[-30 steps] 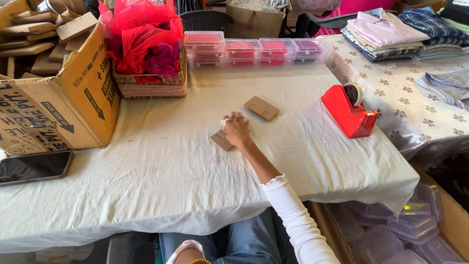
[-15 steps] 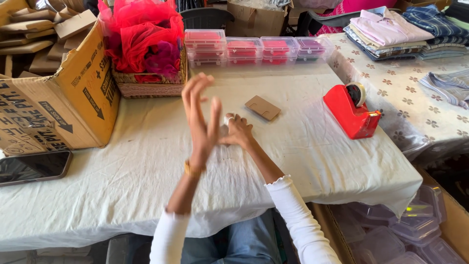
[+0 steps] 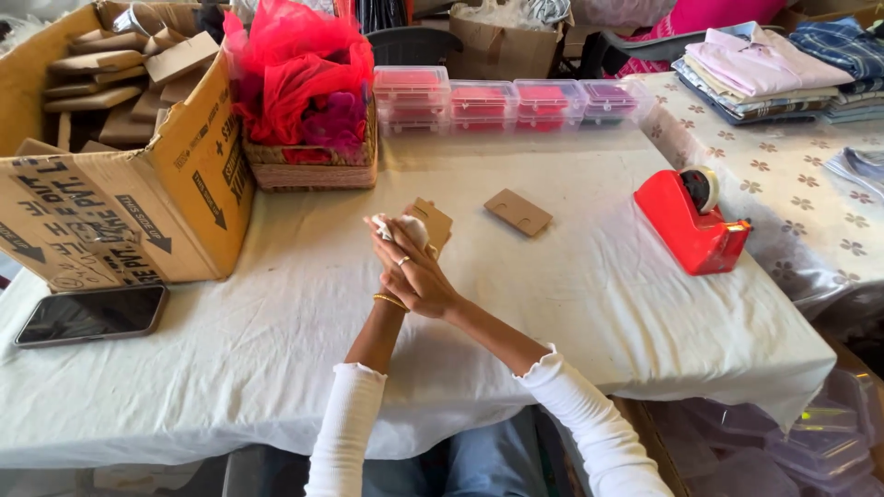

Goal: The recorder is seen polishing small wooden boxes with a cloth.

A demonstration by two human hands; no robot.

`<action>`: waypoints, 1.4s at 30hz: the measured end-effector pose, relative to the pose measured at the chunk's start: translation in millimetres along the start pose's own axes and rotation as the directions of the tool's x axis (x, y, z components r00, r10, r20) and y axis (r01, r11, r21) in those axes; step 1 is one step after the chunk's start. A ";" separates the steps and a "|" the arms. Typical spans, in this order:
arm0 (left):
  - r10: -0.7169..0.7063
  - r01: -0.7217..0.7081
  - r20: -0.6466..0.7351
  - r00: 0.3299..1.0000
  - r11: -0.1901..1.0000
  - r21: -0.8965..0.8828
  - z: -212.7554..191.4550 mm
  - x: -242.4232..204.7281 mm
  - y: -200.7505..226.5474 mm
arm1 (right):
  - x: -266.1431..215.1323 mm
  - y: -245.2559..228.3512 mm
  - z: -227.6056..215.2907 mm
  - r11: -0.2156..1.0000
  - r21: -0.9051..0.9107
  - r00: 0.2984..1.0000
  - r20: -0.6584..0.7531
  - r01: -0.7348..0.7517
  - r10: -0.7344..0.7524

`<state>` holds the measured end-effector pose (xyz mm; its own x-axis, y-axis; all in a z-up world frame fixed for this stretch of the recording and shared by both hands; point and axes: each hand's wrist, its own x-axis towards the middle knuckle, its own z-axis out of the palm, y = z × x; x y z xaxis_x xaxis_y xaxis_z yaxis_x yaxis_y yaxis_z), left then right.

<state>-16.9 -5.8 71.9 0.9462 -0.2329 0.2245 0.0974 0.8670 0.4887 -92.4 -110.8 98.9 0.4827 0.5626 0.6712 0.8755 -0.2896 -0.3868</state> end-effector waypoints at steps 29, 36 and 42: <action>0.022 -0.012 -0.065 0.998 0.988 0.155 -2.0 -6.0 -31.2 | -0.4 60.6 -9.2 0.901 -0.347 0.915 -0.385 -0.261 0.117; 0.247 -0.222 -0.156 0.956 0.962 0.159 -108.7 19.2 -38.0 | 17.1 33.0 -7.0 0.986 -0.099 0.946 -0.310 -0.131 0.095; -0.047 0.094 -0.236 0.971 0.977 0.192 16.2 -22.5 -37.7 | 11.2 59.9 -43.4 0.938 -0.147 0.861 -0.461 -0.315 0.216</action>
<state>-46.9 -40.4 62.1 0.9867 -0.1627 -0.0037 0.1246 0.7408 0.6601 -33.5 -155.4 110.6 0.6154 0.0645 0.7856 0.6726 -0.5626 -0.4807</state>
